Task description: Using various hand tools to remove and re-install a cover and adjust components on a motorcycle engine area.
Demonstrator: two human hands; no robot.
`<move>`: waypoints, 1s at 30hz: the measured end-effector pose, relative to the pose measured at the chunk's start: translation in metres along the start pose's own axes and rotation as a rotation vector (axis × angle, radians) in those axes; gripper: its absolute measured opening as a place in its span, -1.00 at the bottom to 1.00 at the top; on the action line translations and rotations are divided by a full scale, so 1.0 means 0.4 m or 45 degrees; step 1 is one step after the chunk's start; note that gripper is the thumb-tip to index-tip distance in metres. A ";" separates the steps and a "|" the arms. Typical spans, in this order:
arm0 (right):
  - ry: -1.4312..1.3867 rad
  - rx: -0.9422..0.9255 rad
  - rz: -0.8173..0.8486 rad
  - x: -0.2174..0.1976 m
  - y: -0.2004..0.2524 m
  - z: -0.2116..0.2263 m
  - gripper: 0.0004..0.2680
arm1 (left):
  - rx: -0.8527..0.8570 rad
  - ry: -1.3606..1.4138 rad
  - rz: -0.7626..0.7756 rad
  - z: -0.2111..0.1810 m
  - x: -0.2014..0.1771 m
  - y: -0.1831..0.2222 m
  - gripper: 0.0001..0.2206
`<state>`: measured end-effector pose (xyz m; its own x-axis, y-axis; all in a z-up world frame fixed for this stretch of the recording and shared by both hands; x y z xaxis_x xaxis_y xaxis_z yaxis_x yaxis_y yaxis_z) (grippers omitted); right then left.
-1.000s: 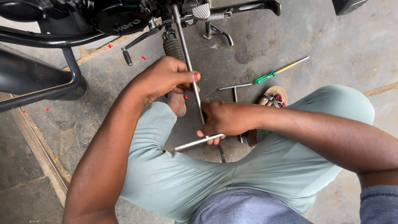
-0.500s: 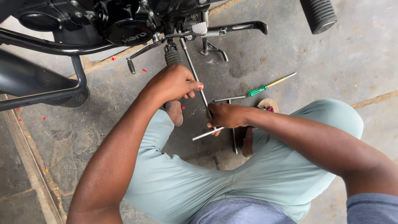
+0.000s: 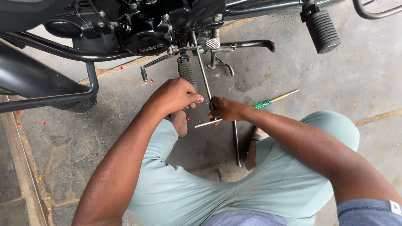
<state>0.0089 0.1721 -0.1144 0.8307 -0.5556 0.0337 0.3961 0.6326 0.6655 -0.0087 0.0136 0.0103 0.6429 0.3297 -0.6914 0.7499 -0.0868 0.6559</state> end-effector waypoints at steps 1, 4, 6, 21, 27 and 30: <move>0.013 -0.027 -0.023 -0.006 -0.008 0.000 -0.81 | -0.005 -0.013 0.003 0.001 0.002 0.001 -0.71; 0.098 -0.054 -0.066 -0.019 -0.022 0.011 -0.81 | -0.006 -0.035 -0.002 0.006 -0.001 0.000 -0.70; 0.168 -0.055 -0.083 -0.022 -0.030 0.015 -0.82 | -0.006 -0.044 -0.010 0.013 -0.005 0.000 -0.70; 0.034 -0.073 -0.202 0.017 -0.050 0.010 -0.78 | -0.042 -0.086 -0.030 0.036 0.000 -0.010 -0.70; -0.470 -0.175 -0.167 0.022 -0.121 -0.074 -0.85 | -0.055 -0.108 -0.079 0.047 -0.008 -0.004 -0.72; -0.734 -0.116 -0.229 0.024 -0.113 -0.064 -0.84 | -0.039 -0.106 -0.096 0.051 -0.003 -0.013 -0.70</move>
<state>0.0088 0.1519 -0.1632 0.4121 -0.8445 0.3421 0.5637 0.5313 0.6324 -0.0102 -0.0057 0.0016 0.5968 0.2545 -0.7610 0.7921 -0.0354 0.6094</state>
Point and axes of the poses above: each hand's wrist, its own y-axis away from the middle knuckle, its own x-axis out of the palm, z = x × y, the point moved 5 cm from there along -y, towards the middle knuckle, and after that the axes turned 12 degrees about -y, right-handed, at the moved point
